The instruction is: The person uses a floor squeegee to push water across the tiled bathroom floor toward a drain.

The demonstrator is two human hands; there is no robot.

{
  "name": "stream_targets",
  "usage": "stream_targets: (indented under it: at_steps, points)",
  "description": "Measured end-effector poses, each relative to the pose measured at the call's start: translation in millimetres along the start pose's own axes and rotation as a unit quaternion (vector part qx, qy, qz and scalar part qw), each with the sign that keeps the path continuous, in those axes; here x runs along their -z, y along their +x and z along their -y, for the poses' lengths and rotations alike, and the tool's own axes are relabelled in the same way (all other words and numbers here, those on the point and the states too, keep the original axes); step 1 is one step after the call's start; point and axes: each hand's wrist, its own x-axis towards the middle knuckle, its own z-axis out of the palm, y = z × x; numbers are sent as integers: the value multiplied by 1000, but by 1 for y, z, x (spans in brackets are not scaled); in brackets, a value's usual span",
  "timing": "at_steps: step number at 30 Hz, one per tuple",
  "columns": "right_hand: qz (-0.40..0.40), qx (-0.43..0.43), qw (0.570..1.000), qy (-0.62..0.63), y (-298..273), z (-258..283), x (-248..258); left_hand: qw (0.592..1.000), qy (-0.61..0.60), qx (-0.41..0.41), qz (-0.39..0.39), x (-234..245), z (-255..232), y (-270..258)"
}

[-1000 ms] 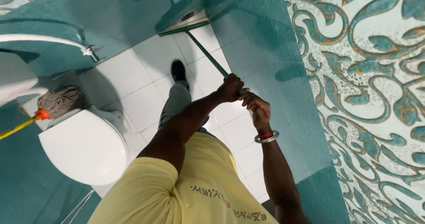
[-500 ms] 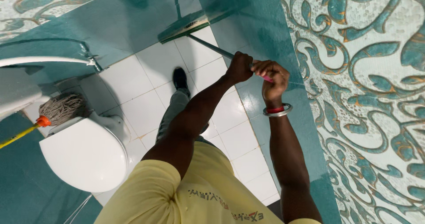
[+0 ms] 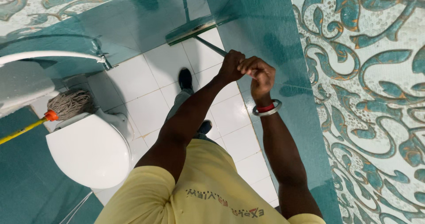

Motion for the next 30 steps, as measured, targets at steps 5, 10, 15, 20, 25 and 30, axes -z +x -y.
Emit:
stream_targets:
  at_steps: [5,10,15,20,25,30]
  points:
    - [45,12,999,17,-36,-11,-19,997,-55,-37,-43,21,-3,-41]
    - [129,7,989,-68,-89,8,-27,998,-42,-16,-38,29,-30,-88]
    - [122,51,988,-74,-162,38,-27,997,-52,-4,-60,19,-80,-138]
    - [33,84,992,-86,-259,75,-43,998,-41,-45,9,8,-131,-204]
    - [-104,153,983,-2,-326,81,-36,995,-16,-59,78,-23,-170,-251]
    - [-166,140,976,8,-350,82,-11,989,-46,-37,134,-59,-188,-270]
